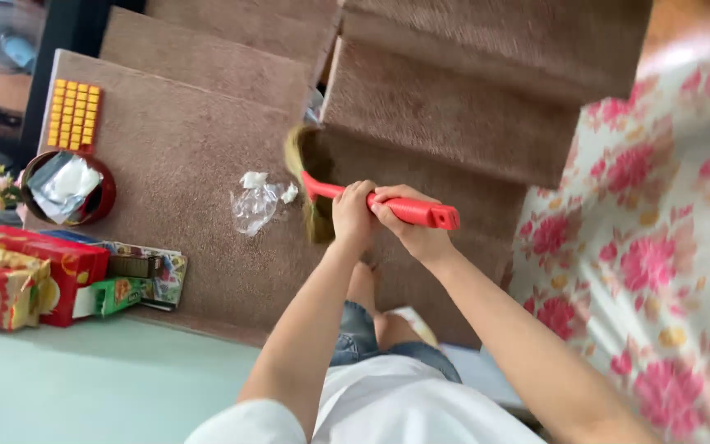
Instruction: Sweeping debris off carpeted indoor stairs with a hand broom.
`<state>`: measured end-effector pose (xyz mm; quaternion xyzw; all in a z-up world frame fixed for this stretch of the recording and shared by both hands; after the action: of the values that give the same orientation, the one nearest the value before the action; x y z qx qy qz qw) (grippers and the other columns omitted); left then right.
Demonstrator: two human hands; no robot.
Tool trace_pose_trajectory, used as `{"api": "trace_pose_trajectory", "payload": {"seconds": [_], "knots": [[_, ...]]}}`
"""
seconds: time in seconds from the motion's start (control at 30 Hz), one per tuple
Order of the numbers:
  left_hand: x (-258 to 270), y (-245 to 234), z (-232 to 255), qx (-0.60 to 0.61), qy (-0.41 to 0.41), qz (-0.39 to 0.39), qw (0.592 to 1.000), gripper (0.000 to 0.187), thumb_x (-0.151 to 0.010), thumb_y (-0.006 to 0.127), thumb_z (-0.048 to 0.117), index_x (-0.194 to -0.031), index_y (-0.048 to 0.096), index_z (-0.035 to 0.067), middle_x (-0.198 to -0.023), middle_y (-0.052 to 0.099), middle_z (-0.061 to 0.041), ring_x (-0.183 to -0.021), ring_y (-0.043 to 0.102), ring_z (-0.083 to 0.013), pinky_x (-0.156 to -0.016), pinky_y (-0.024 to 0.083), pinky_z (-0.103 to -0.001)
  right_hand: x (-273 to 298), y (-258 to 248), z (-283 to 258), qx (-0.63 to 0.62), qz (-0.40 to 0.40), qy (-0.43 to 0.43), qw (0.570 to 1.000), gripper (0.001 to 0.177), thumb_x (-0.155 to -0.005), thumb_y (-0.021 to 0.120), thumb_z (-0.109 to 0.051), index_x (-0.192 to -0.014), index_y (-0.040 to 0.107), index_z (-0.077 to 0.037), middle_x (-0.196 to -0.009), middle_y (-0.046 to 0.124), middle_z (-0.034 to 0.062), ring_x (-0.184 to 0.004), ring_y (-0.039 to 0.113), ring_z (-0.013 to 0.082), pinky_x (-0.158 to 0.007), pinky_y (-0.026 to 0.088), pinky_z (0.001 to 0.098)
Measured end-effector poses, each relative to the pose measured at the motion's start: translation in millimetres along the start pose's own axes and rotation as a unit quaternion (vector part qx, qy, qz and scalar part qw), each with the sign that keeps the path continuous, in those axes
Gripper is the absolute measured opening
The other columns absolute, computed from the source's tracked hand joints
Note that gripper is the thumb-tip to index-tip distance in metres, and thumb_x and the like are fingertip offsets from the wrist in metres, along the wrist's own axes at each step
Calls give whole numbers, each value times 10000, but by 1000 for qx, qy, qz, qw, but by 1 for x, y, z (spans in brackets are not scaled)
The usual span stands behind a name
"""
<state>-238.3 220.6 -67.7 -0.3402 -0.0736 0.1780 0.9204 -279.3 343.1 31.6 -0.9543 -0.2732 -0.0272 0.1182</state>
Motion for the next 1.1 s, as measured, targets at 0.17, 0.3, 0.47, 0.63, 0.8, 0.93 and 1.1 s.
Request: {"api": "trace_pose_trajectory", "payload": {"seconds": [0.17, 0.3, 0.47, 0.63, 0.8, 0.93, 1.1], "knots": [[-39, -40, 45, 102, -16, 203, 974, 190, -829, 695, 136, -1015, 671, 111, -1008, 715, -89, -1035, 680, -329, -968, 513, -495, -76, -17, -74, 9, -163, -97, 982, 163, -921, 781, -150, -1035, 730, -47, -1081, 741, 60, -1011, 690, 127, -924, 569, 292], [-91, -80, 71, 152, -40, 308, 938, 207, -847, 719, 163, -1036, 664, 99, -958, 719, -123, -943, 711, -344, -827, 566, -458, -143, -11, -149, 120, -239, -151, 952, 137, -891, 784, -138, -982, 735, -49, -958, 744, 29, -888, 696, 90, -800, 580, 265], [-89, -138, 86, 113, -82, 407, 903, 251, -815, 737, 164, -1053, 668, 124, -920, 730, -126, -894, 712, -347, -788, 563, -452, -182, 26, -202, 82, -350, -163, 919, 133, -917, 784, -133, -982, 725, -33, -898, 717, 38, -787, 650, 88, -682, 529, 253], [-23, -173, 67, 74, -182, 464, 864, 307, -774, 743, 154, -1074, 680, 137, -848, 724, -122, -824, 718, -347, -750, 564, -452, -175, 98, -211, 7, -524, -125, 843, 117, -937, 744, -97, -1013, 687, -29, -965, 774, 65, -841, 700, 107, -708, 550, 241], [61, -140, 6, 4, -306, 530, 791, 217, -792, 751, 91, -999, 686, 96, -887, 724, -147, -854, 714, -364, -817, 559, -465, -126, 164, -180, 118, -651, -124, 739, 238, -849, 795, -155, -1060, 719, -75, -998, 770, 48, -901, 743, 145, -826, 634, 301], [102, -61, -51, 37, -456, 540, 706, 151, -865, 738, 108, -1014, 711, 119, -1049, 746, -108, -979, 714, -310, -894, 560, -449, -104, 183, -93, 116, -664, -116, 729, 253, -816, 863, -167, -1030, 761, -78, -991, 774, 68, -914, 729, 166, -822, 605, 321], [65, 49, -121, 48, -473, 514, 715, 528, -816, 764, 101, -1324, 621, 107, -1311, 632, -208, -1274, 543, -410, -1089, 439, -506, -134, 174, -26, 186, -665, -68, 720, 245, -824, 829, -190, -1042, 784, -90, -944, 802, 67, -849, 722, 139, -773, 608, 301]]}}
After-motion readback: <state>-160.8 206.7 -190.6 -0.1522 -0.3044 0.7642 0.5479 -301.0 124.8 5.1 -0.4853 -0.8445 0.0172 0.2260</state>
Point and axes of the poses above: each hand's wrist, its own x-axis away from the middle knuckle, its own y-axis out of the palm, z = x × y, the point moved 2 cm from there along -x, towards the middle knuckle
